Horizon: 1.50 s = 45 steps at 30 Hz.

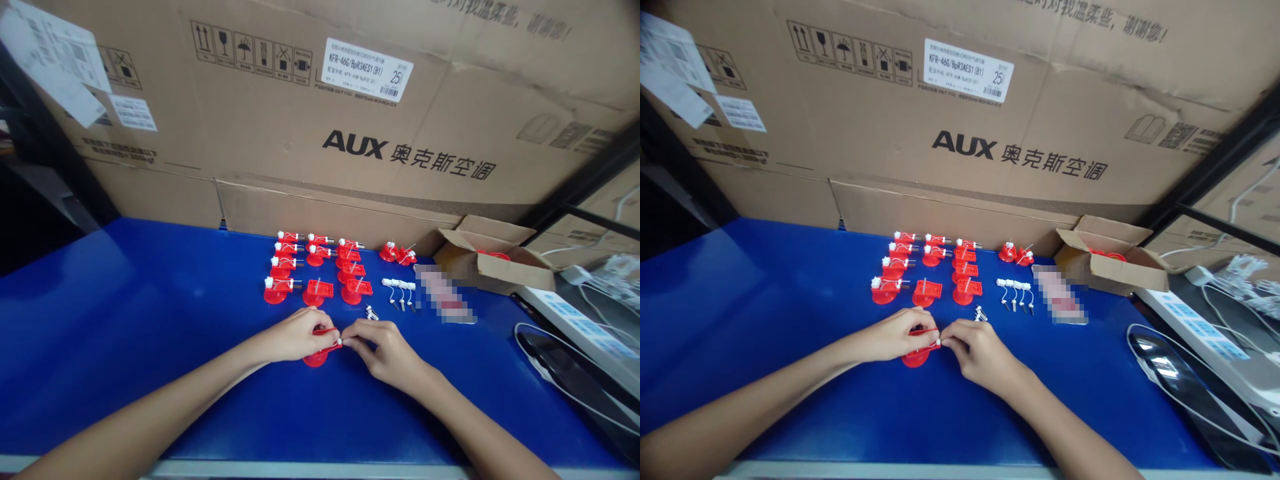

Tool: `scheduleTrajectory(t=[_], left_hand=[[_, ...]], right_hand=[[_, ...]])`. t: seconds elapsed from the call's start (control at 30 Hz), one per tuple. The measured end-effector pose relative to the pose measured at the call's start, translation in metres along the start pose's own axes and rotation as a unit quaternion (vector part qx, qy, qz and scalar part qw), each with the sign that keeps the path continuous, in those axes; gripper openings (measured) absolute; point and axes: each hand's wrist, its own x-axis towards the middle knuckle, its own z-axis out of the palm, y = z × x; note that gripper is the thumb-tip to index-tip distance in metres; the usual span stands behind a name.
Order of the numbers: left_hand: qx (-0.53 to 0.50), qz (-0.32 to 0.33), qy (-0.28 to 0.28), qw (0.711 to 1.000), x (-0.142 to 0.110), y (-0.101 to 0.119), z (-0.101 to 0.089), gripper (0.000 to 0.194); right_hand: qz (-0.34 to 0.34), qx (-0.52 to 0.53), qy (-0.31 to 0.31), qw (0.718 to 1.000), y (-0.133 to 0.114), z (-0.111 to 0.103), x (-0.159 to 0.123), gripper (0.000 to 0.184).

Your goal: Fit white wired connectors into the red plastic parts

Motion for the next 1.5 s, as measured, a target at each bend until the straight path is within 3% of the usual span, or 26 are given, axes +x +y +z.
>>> scheduleTrajectory(t=[0.3, 0.43, 0.73, 0.93, 1.07, 1.2, 1.3, 1.4, 1.5], left_hand=[[-0.004, 0.003, -0.006, 1.0, 0.001, -0.001, -0.001, 0.026], [0.003, 0.017, 0.019, 1.0, 0.0, 0.0, 0.0, 0.028], [0.064, 0.087, 0.197, 0.975, -0.008, 0.003, -0.004, 0.022], [0.19, 0.169, 0.27, 0.929, -0.017, -0.004, -0.026, 0.02], [0.214, 0.19, 0.327, 0.901, -0.019, -0.005, -0.041, 0.018], [0.195, 0.149, 0.395, 0.885, -0.02, -0.005, -0.056, 0.023], [0.178, 0.124, 0.433, 0.875, -0.02, -0.007, -0.065, 0.026], [0.147, 0.113, 0.451, 0.873, -0.019, -0.01, -0.071, 0.028], [0.114, 0.095, 0.455, 0.878, -0.017, -0.014, -0.073, 0.03]], right_hand=[[-0.003, -0.003, -0.002, 1.0, 0.001, -0.002, 0.0, 0.017], [0.001, 0.004, -0.01, 1.0, 0.001, -0.007, 0.002, 0.014], [0.039, 0.019, -0.036, 0.998, 0.001, -0.016, 0.002, 0.012], [0.005, -0.062, 0.017, 0.998, -0.006, -0.023, 0.006, 0.015], [-0.013, -0.121, -0.052, 0.991, -0.017, -0.013, 0.016, 0.033], [-0.02, -0.152, -0.116, 0.981, -0.029, -0.018, 0.028, 0.024], [-0.032, -0.146, -0.07, 0.986, -0.032, -0.04, 0.042, 0.024], [-0.033, -0.154, 0.066, 0.985, -0.023, -0.064, 0.067, 0.029], [-0.026, -0.241, 0.081, 0.967, -0.006, -0.073, 0.096, 0.03]])
